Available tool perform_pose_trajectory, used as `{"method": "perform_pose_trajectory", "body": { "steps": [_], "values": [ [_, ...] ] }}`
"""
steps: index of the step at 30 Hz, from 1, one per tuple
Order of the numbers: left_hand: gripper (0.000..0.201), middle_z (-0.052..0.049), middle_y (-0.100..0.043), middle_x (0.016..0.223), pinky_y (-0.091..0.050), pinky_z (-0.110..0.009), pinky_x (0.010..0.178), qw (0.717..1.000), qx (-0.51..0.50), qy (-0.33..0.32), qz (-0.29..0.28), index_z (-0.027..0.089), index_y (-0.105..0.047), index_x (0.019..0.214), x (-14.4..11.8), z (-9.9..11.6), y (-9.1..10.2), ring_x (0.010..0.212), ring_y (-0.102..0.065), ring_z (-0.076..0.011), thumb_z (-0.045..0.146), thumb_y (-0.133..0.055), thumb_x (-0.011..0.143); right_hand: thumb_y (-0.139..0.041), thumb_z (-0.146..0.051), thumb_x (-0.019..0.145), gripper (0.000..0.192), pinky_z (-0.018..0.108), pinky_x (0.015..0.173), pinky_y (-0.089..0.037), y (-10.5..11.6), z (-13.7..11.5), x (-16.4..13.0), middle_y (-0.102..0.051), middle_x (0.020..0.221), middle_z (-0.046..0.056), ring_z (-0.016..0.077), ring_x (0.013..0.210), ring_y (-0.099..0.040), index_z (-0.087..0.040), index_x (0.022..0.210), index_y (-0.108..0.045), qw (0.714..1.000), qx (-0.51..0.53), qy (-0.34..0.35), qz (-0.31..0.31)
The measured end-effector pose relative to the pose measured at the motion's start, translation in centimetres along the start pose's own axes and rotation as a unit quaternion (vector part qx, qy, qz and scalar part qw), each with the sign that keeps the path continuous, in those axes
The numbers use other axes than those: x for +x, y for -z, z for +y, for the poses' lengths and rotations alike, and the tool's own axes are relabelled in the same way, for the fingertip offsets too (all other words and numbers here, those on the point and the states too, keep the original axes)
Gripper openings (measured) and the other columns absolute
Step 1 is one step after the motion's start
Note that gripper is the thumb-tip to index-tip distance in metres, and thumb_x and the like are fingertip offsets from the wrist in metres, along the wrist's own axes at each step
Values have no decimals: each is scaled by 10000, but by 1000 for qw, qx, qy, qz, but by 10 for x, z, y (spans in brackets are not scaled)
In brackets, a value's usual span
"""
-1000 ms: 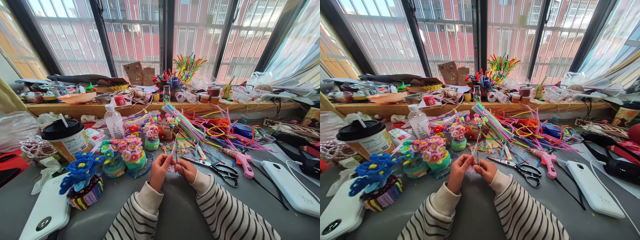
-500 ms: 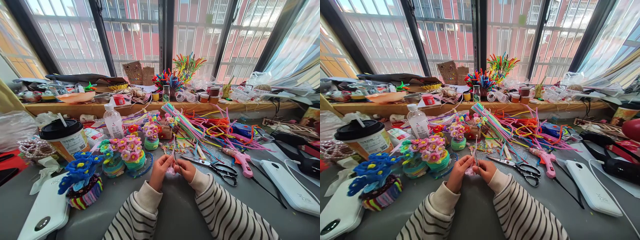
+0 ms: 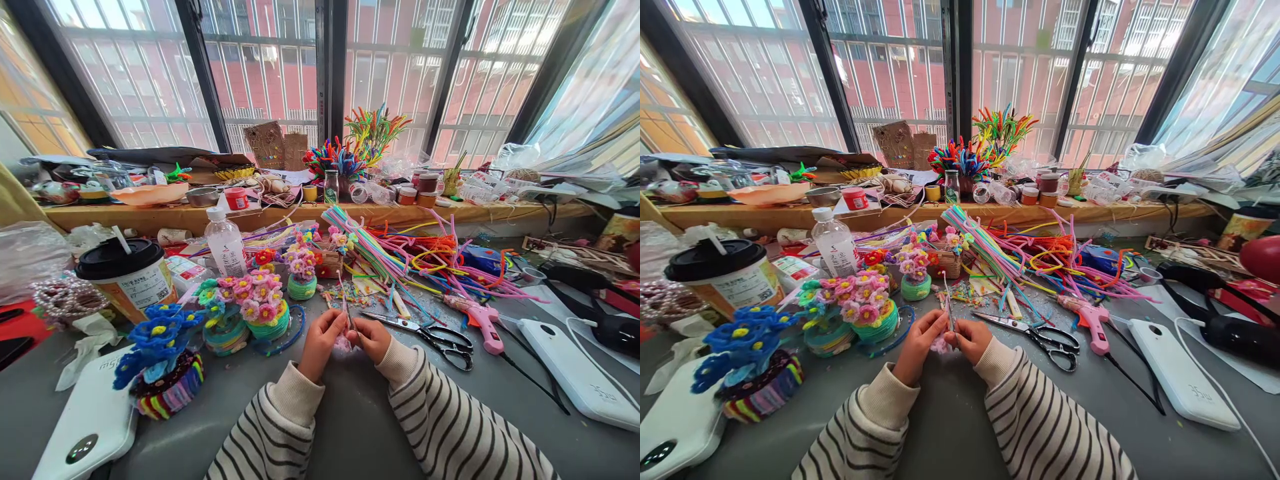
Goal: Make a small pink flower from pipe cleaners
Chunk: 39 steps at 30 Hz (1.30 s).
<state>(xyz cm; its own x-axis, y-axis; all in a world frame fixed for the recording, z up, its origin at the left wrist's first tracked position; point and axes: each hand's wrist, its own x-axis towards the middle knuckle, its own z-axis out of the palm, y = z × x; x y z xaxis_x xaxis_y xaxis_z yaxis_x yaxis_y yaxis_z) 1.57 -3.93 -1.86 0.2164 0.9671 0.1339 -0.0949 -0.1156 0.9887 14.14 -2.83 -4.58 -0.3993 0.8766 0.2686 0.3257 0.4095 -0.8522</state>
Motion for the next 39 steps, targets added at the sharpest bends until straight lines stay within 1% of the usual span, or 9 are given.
{"method": "perform_pose_trajectory", "body": {
  "steps": [4,7,12,17,21,28,30,35,39],
  "values": [
    [212,42,-414,524,-298,-177,485,1000,9,-12,15,147,-455,593,0,0,0,496,-369,-64,319,-421,712,-366,-614,619,471,206,432,-266,-1,1,1,-423,446,-18,71,425,-336,-171,466,-333,999,6,-24,24],
    [211,40,-416,523,-299,-177,494,999,17,-20,22,148,-451,597,-1,1,0,505,-372,-66,314,-410,720,-355,-631,610,482,204,420,-250,-1,2,1,-406,441,-23,67,418,-320,-170,467,-332,999,14,-23,18],
    [205,38,-402,541,-300,-175,516,1000,19,-19,-13,146,-452,592,0,-1,-1,534,-371,-69,310,-426,713,-267,-650,634,521,206,442,-271,1,1,0,-410,486,-17,75,455,-347,-159,511,-389,999,34,12,-3],
    [210,35,-398,557,-300,-177,512,1000,17,-6,-10,148,-449,593,0,-2,1,538,-376,-69,324,-430,707,-379,-592,632,454,202,422,-275,1,4,1,-413,437,-25,67,411,-338,-171,469,-344,999,24,-16,37],
    [206,36,-407,538,-297,-180,496,1000,18,-1,-12,150,-459,612,0,-1,1,511,-375,-66,327,-421,711,-353,-618,624,479,204,420,-275,4,2,2,-391,419,-25,68,408,-334,-174,446,-331,998,14,-13,58],
    [212,32,-410,536,-301,-182,509,999,23,-16,-18,145,-447,593,-1,-1,0,524,-377,-68,311,-413,720,-219,-643,658,556,208,450,-294,5,-3,0,-426,505,-6,80,459,-371,-149,556,-453,999,41,28,-7],
    [202,32,-406,545,-303,-182,515,999,21,-16,-21,145,-450,606,-1,-1,0,535,-378,-70,309,-416,719,-254,-646,644,536,209,444,-289,5,-3,0,-416,489,-11,79,450,-362,-152,535,-433,1000,27,11,4],
    [204,37,-401,535,-292,-179,493,1000,24,-7,-15,146,-451,612,0,-1,0,510,-365,-65,317,-416,718,-332,-630,623,489,208,439,-273,7,-2,2,-371,417,-33,70,418,-332,-174,447,-326,997,-21,-27,70],
    [219,32,-425,537,-301,-183,501,999,30,-18,13,146,-445,599,0,0,0,512,-380,-71,326,-411,719,-335,-634,618,490,208,433,-264,10,0,3,-368,410,-37,64,412,-325,-174,447,-332,996,-5,-37,80]
  ]
}}
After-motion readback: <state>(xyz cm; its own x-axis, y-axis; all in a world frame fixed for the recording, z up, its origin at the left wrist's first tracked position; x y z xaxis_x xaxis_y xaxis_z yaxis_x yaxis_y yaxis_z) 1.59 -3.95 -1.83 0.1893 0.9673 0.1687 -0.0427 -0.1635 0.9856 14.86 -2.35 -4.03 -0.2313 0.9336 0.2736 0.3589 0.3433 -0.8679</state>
